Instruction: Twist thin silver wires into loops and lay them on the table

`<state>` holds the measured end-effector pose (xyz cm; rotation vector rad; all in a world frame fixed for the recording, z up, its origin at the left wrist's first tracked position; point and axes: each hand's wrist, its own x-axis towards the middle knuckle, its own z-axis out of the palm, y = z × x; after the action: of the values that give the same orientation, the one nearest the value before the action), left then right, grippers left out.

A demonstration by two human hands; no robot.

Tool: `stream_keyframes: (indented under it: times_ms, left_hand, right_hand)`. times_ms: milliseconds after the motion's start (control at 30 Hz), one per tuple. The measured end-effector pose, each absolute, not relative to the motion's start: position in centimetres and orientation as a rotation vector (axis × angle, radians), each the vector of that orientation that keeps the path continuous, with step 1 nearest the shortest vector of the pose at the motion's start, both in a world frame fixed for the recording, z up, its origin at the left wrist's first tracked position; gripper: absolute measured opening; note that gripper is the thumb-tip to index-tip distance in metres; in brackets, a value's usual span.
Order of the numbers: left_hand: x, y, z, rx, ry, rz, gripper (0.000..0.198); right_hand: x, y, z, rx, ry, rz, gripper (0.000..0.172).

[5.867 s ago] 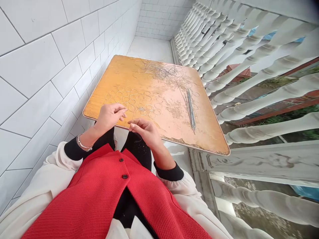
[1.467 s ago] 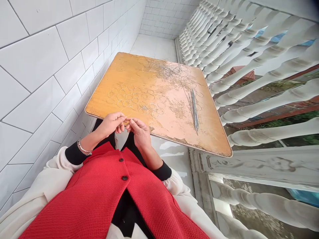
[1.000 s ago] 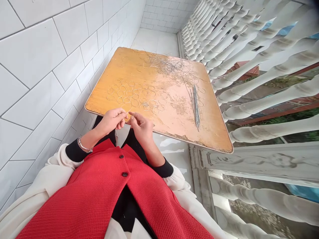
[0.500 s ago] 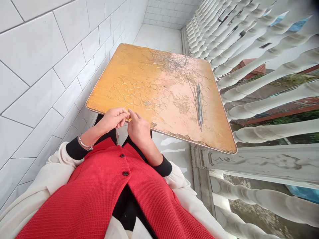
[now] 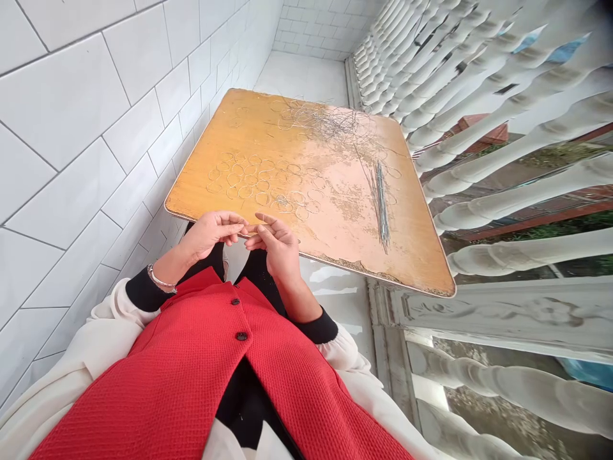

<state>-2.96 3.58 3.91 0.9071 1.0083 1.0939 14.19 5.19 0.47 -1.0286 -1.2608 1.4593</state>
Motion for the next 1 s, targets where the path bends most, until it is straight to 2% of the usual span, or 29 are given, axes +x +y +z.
stream_keyframes:
  times_ms: [133,400,533,633,833,1000]
  left_hand:
    - [-2.6,3.4,3.7,0.880,1.048,1.139,0.014]
    - [-2.3,3.2,3.8,0.867,1.074,1.137,0.010]
    - [-2.2,3.2,3.8,0.861,1.074,1.106,0.011]
    - [-2.3,3.2,3.8,0.847,1.068,1.103,0.013]
    - [-2.4,3.1,3.2,0.804,1.048,1.100,0.020]
    - [-2.3,3.1,2.6,0.759,1.044,1.114,0.026]
  right_hand:
    - [14.1,5.1,0.4,-1.097,-1.336,1.371,0.045]
    - [14.5,5.0,0.6,-1.183,-1.914,0.625,0.041]
    - [14.7,5.0,1.0,-1.206,-2.067,0.451,0.042]
    - [14.7,5.2,0.9,-1.177,-2.048,0.482,0.040]
    - [14.7,5.4,0.4,-1.112,-1.787,0.834,0.029]
    - [14.5,5.3,0.7,-1.068,-1.596,0.941,0.026]
